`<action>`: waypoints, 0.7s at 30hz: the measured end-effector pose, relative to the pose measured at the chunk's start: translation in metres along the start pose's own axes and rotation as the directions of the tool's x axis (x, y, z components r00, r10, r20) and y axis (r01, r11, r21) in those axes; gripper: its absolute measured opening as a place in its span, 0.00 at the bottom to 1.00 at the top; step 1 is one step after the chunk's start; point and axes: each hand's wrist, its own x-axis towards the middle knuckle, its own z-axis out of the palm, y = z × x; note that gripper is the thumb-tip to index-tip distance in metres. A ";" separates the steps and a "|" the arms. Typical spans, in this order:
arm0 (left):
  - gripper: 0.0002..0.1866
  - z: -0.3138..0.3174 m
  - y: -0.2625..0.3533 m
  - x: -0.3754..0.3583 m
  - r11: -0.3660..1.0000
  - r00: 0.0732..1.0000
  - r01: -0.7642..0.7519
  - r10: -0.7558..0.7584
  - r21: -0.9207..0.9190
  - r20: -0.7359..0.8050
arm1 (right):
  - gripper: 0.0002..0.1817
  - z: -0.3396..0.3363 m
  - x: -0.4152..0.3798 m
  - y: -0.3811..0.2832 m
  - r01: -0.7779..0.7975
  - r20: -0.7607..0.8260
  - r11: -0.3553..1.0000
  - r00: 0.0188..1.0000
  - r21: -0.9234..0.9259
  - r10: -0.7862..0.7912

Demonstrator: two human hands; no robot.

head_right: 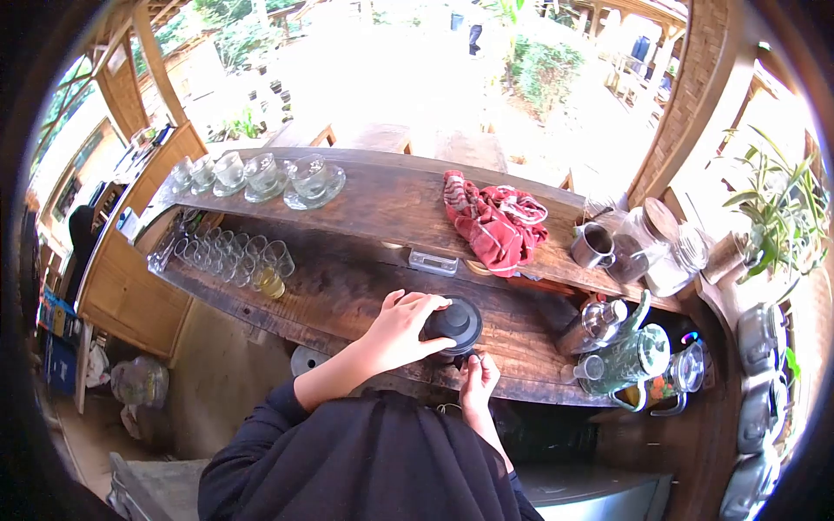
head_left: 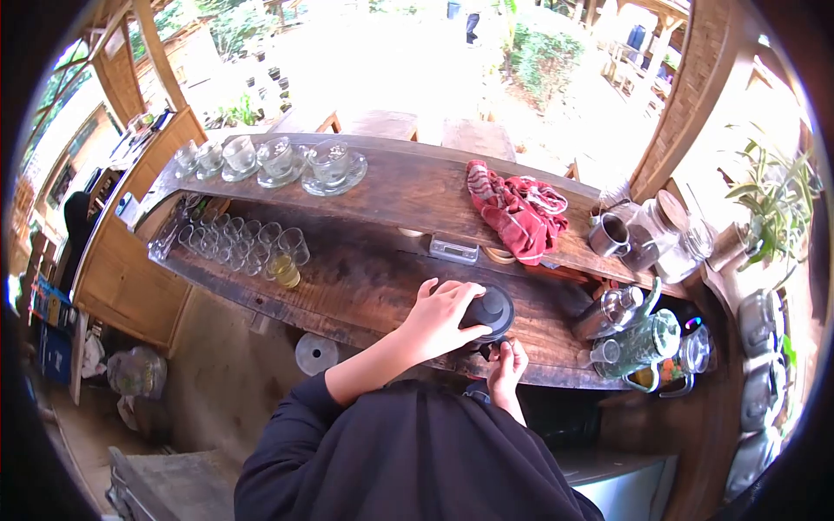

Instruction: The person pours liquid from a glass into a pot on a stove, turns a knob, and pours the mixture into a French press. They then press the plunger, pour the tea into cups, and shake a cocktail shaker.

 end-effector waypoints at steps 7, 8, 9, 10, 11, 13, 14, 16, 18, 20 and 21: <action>0.19 0.008 0.005 -0.006 0.996 0.996 0.037 -0.031 0.075 -0.084 | 0.12 -0.004 0.022 0.008 0.066 0.015 0.996 0.998 -0.062 -0.065; 0.19 0.009 0.005 -0.007 0.995 0.995 0.051 -0.044 0.082 -0.092 | 0.12 -0.004 0.025 0.009 0.068 0.014 0.993 0.998 -0.099 -0.067; 0.17 0.009 0.006 -0.009 0.995 0.993 0.032 -0.021 0.099 -0.116 | 0.13 -0.001 0.029 0.011 0.128 0.018 0.981 0.992 -0.147 -0.126; 0.16 0.010 0.007 -0.011 0.993 0.990 0.013 0.003 0.116 -0.138 | 0.13 -0.001 0.032 0.014 0.121 0.031 0.983 0.993 -0.141 -0.118; 0.16 0.012 0.008 -0.014 0.992 0.989 0.026 -0.008 0.121 -0.146 | 0.14 -0.003 0.036 0.017 0.144 0.033 0.978 0.990 -0.149 -0.140; 0.14 0.015 0.009 -0.016 0.983 0.985 0.021 0.011 0.183 -0.171 | 0.17 -0.003 0.044 0.020 0.153 0.023 0.977 0.988 -0.149 -0.152; 0.14 0.016 0.009 -0.016 0.982 0.984 0.030 0.004 0.187 -0.179 | 0.17 -0.003 0.047 0.021 0.153 0.034 0.977 0.988 -0.146 -0.149; 0.13 0.019 0.009 -0.017 0.980 0.978 0.044 -0.001 0.195 -0.211 | 0.19 -0.005 0.051 0.021 0.122 0.049 0.985 0.992 -0.126 -0.116; 0.12 0.020 0.010 -0.019 0.978 0.975 0.057 -0.011 0.200 -0.224 | 0.20 -0.002 0.056 0.022 0.125 0.060 0.989 0.991 -0.084 -0.120; 0.12 0.021 0.011 -0.019 0.977 0.971 0.067 -0.017 0.202 -0.239 | 0.22 -0.004 0.059 0.022 0.131 0.072 0.990 0.989 -0.045 -0.127; 0.12 0.021 0.012 -0.019 0.976 0.970 0.070 -0.019 0.205 -0.242 | 0.21 -0.008 0.062 0.025 0.098 0.095 0.995 0.991 -0.018 -0.096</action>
